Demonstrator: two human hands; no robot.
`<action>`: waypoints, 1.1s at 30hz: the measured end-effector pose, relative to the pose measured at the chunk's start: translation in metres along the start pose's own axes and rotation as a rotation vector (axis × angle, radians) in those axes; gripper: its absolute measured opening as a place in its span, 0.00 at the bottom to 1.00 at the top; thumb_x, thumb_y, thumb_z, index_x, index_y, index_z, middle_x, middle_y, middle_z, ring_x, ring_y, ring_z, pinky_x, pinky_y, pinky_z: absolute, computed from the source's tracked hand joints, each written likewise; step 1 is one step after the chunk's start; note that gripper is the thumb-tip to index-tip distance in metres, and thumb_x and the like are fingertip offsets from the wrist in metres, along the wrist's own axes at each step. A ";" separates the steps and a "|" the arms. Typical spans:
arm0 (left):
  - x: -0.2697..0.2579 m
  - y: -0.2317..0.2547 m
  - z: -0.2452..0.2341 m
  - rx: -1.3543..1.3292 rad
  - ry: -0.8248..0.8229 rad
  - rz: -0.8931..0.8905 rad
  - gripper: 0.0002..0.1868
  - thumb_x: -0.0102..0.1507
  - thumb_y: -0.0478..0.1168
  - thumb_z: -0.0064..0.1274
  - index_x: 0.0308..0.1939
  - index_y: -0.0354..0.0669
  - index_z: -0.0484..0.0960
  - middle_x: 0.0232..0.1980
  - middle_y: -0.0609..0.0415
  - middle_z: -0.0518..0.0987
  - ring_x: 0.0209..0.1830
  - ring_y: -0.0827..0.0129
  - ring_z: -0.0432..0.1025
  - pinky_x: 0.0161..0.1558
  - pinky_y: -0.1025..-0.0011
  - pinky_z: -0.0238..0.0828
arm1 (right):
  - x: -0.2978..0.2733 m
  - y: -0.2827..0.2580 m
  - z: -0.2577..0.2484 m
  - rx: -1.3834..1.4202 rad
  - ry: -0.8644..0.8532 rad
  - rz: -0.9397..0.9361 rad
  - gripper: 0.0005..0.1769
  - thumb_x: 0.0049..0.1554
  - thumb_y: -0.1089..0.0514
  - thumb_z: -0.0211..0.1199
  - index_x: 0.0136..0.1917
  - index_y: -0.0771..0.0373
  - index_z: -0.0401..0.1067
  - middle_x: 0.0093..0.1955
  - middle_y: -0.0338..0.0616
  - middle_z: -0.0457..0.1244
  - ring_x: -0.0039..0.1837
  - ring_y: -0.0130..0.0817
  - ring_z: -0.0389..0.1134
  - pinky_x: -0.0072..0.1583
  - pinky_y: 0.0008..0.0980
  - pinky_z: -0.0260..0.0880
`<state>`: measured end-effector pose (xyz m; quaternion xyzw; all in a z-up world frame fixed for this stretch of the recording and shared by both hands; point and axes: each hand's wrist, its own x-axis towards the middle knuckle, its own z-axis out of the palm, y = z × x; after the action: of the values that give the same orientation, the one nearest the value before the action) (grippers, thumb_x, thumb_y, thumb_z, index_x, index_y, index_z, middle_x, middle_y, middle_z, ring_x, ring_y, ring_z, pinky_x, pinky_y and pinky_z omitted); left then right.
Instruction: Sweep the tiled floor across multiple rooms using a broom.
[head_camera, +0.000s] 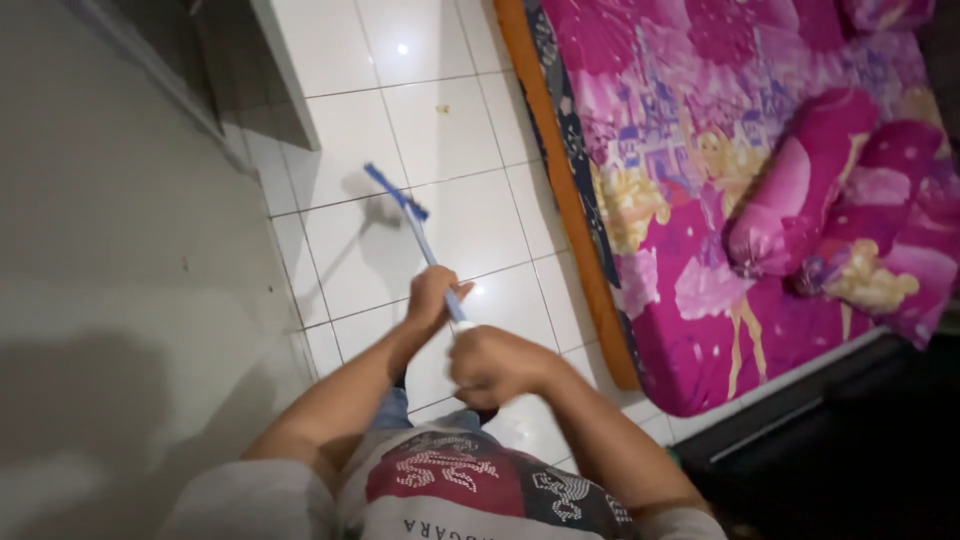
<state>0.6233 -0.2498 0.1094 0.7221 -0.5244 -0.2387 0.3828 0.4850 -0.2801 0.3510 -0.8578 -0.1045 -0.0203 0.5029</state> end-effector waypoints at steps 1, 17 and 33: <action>-0.009 0.019 -0.004 0.000 -0.019 0.008 0.23 0.58 0.53 0.62 0.21 0.40 0.72 0.30 0.45 0.75 0.34 0.48 0.70 0.39 0.52 0.67 | -0.009 -0.014 -0.013 0.002 0.018 0.010 0.16 0.49 0.61 0.67 0.28 0.61 0.61 0.29 0.48 0.56 0.35 0.49 0.60 0.42 0.47 0.60; 0.026 -0.042 0.049 -0.043 -0.117 0.193 0.19 0.50 0.47 0.71 0.22 0.44 0.74 0.25 0.47 0.75 0.27 0.48 0.70 0.32 0.54 0.68 | -0.038 0.062 0.071 -0.040 0.350 0.362 0.15 0.49 0.56 0.68 0.29 0.59 0.64 0.31 0.45 0.58 0.37 0.46 0.61 0.43 0.45 0.60; -0.063 0.015 0.190 -0.402 -1.435 0.170 0.12 0.57 0.47 0.59 0.28 0.41 0.84 0.27 0.43 0.78 0.24 0.49 0.70 0.28 0.55 0.64 | -0.154 -0.011 0.095 0.288 0.831 0.409 0.18 0.57 0.59 0.70 0.31 0.60 0.64 0.32 0.41 0.62 0.38 0.35 0.63 0.47 0.39 0.62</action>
<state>0.4514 -0.2505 0.0052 0.2623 -0.6457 -0.7116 0.0886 0.3252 -0.2167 0.2922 -0.7019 0.2744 -0.2470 0.6092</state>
